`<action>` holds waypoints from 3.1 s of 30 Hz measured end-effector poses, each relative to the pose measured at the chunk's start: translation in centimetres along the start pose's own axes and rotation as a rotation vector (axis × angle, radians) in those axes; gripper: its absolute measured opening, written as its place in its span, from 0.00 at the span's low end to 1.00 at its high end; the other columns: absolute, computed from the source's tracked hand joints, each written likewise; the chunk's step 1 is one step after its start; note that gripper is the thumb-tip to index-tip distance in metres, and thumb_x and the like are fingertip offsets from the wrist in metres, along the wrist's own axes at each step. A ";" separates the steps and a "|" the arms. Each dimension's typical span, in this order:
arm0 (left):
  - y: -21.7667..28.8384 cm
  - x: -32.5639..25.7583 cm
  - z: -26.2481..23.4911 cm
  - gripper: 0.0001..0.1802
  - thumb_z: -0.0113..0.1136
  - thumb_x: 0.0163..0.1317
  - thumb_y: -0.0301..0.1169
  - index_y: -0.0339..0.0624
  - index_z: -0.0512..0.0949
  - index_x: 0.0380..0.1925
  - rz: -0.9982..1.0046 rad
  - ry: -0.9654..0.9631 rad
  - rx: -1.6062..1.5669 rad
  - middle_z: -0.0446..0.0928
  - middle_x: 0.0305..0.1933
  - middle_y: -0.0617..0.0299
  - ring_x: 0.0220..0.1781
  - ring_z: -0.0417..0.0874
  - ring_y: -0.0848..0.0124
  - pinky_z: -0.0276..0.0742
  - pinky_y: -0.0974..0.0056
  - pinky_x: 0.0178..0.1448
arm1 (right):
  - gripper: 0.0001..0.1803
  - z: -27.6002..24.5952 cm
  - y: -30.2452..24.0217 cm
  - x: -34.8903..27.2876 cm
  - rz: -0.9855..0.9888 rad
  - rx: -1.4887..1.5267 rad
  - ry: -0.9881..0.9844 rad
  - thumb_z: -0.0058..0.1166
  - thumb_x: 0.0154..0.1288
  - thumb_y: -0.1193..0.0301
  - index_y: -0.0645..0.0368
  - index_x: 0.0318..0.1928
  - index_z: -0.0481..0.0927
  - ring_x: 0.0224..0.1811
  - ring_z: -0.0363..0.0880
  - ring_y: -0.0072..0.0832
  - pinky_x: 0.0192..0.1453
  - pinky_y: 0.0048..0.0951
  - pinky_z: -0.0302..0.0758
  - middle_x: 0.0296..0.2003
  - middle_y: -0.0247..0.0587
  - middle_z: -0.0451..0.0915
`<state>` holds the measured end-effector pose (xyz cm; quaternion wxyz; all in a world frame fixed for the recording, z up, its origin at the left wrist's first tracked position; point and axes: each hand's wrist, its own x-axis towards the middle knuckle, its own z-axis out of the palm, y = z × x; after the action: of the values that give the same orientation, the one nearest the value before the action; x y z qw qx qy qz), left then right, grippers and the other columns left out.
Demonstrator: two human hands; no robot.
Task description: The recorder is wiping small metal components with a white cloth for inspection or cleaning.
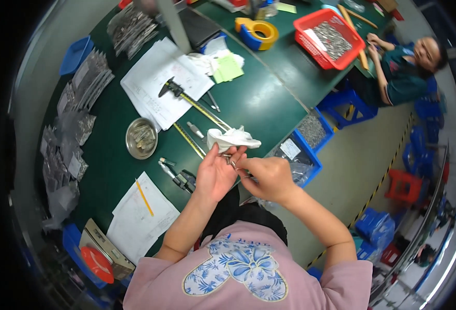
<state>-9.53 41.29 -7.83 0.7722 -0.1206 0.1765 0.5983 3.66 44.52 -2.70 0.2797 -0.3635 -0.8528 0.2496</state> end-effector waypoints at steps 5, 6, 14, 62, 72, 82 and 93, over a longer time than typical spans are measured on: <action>-6.1 -2.4 1.8 0.18 0.32 0.62 0.38 0.34 0.64 0.41 -0.126 -0.026 0.123 0.73 0.33 0.57 0.52 0.66 0.60 0.58 0.58 0.57 | 0.08 -1.8 -1.1 -7.9 0.133 -0.082 0.204 0.57 0.40 0.75 0.57 0.26 0.74 0.13 0.71 0.26 0.16 0.23 0.66 0.18 0.37 0.75; -7.3 -3.0 1.7 0.18 0.32 0.62 0.37 0.34 0.64 0.41 -0.147 -0.054 0.155 0.73 0.34 0.56 0.53 0.66 0.59 0.58 0.58 0.57 | 0.08 -2.1 -1.4 -9.4 0.106 -0.114 0.237 0.56 0.42 0.74 0.57 0.27 0.74 0.14 0.71 0.27 0.17 0.23 0.66 0.18 0.37 0.75; -14.4 -9.1 1.9 0.14 0.37 0.60 0.37 0.39 0.68 0.34 -0.292 -0.104 0.601 0.68 0.25 0.65 0.28 0.67 0.78 0.67 0.71 0.36 | 0.06 -8.4 -7.1 -20.5 0.308 -0.144 0.601 0.52 0.43 0.75 0.55 0.27 0.73 0.18 0.74 0.31 0.20 0.27 0.68 0.18 0.35 0.74; -22.4 -13.2 0.2 0.11 0.47 0.57 0.36 0.40 0.71 0.30 -0.233 -0.325 1.106 0.69 0.21 0.71 0.18 0.65 0.85 0.58 0.78 0.21 | 0.05 -10.9 -8.8 -29.6 0.189 -0.496 0.556 0.54 0.43 0.73 0.54 0.24 0.72 0.17 0.69 0.29 0.19 0.27 0.63 0.17 0.33 0.70; -22.5 -13.4 0.0 0.11 0.47 0.57 0.36 0.38 0.71 0.28 -0.018 -0.392 1.215 0.69 0.21 0.71 0.20 0.64 0.86 0.57 0.78 0.22 | 0.07 -10.0 -8.8 -29.8 0.445 -0.387 0.382 0.50 0.50 0.69 0.55 0.21 0.69 0.17 0.71 0.33 0.21 0.29 0.65 0.16 0.35 0.72; -22.3 -13.5 0.8 0.12 0.47 0.58 0.36 0.36 0.71 0.29 -0.056 -0.440 1.240 0.70 0.21 0.68 0.20 0.66 0.84 0.61 0.78 0.23 | 0.06 -9.9 -8.6 -30.4 0.383 -0.379 0.488 0.49 0.50 0.69 0.54 0.26 0.68 0.17 0.70 0.32 0.21 0.30 0.63 0.16 0.34 0.72; -22.4 -14.0 1.2 0.11 0.43 0.59 0.35 0.38 0.69 0.33 -0.260 -0.303 1.061 0.72 0.26 0.65 0.24 0.72 0.81 0.67 0.75 0.27 | 0.07 -10.0 -9.3 -30.2 0.343 -0.316 0.598 0.50 0.43 0.74 0.55 0.26 0.68 0.15 0.69 0.31 0.19 0.29 0.61 0.17 0.33 0.73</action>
<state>9.15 23.72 -1.50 0.8111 0.3504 0.3238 0.3383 23.28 18.16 1.44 0.4109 -0.5964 -0.6884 0.0408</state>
